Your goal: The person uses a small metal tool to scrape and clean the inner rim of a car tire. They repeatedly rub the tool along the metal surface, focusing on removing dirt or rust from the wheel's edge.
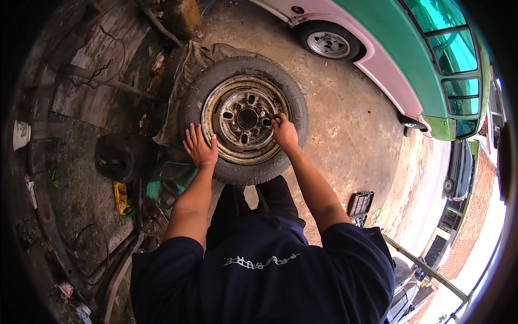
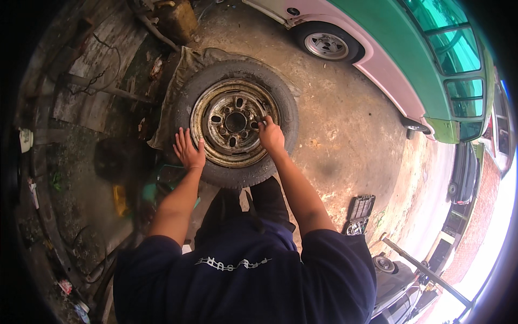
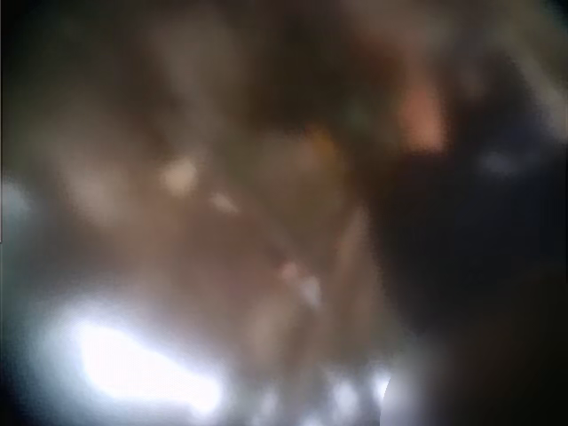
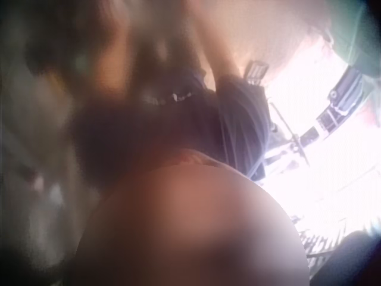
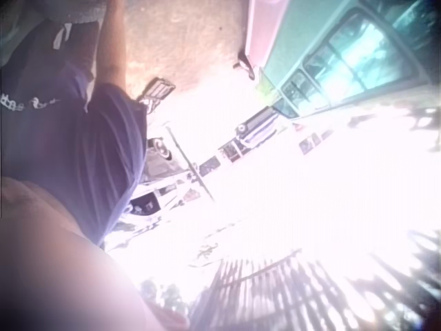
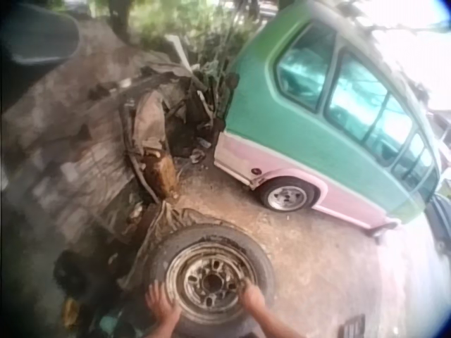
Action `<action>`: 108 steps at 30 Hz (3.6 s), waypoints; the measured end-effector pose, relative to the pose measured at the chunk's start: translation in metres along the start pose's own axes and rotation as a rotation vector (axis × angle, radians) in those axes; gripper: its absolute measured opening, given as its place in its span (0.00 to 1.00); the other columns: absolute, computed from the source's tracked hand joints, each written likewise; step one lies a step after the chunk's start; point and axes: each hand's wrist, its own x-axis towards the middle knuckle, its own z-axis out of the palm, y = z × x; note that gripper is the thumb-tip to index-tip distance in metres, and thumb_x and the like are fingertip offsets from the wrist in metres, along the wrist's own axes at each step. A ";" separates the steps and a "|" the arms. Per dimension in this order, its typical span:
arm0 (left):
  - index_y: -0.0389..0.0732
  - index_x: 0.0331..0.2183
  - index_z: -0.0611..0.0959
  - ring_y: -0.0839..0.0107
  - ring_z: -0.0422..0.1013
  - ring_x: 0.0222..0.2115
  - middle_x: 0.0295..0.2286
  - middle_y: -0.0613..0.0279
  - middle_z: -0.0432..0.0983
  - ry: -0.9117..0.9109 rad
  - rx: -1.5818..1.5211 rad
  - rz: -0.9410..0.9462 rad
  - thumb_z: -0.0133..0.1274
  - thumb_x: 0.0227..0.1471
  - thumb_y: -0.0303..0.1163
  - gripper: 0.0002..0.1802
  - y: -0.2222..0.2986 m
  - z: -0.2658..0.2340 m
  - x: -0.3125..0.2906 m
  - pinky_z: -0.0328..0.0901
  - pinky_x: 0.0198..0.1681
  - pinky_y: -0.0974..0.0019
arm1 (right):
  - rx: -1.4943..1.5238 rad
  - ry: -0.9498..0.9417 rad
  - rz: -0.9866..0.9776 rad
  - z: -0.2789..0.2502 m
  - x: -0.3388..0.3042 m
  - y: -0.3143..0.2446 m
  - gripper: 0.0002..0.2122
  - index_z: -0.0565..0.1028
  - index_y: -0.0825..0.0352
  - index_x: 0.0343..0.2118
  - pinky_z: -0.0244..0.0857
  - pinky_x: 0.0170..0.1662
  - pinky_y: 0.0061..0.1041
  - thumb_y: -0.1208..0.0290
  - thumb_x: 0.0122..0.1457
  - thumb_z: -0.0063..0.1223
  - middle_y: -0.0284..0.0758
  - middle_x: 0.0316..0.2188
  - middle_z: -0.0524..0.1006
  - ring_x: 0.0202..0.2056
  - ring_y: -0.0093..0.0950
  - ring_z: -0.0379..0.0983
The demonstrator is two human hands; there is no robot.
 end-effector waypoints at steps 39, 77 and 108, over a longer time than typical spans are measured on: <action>0.50 0.62 0.64 0.60 0.43 0.67 0.66 0.65 0.49 0.027 0.040 0.001 0.48 0.56 0.56 0.38 0.000 0.003 0.000 0.37 0.68 0.44 | -0.019 -0.109 -0.106 -0.004 0.010 0.030 0.14 0.70 0.60 0.48 0.69 0.42 0.51 0.59 0.63 0.47 0.54 0.32 0.79 0.38 0.55 0.76; 0.49 0.63 0.64 0.59 0.43 0.67 0.66 0.64 0.49 0.012 0.066 -0.004 0.50 0.55 0.53 0.38 0.002 0.001 -0.001 0.38 0.67 0.44 | 0.081 0.068 -0.258 -0.011 0.007 0.037 0.13 0.79 0.54 0.46 0.71 0.40 0.42 0.63 0.57 0.57 0.41 0.37 0.80 0.38 0.47 0.77; 0.49 0.63 0.63 0.59 0.43 0.67 0.66 0.64 0.49 0.007 0.028 -0.006 0.48 0.55 0.56 0.39 0.000 0.001 -0.002 0.37 0.68 0.44 | -0.191 0.151 -0.589 -0.019 0.018 0.045 0.16 0.82 0.46 0.43 0.70 0.32 0.35 0.74 0.54 0.55 0.32 0.31 0.73 0.32 0.36 0.75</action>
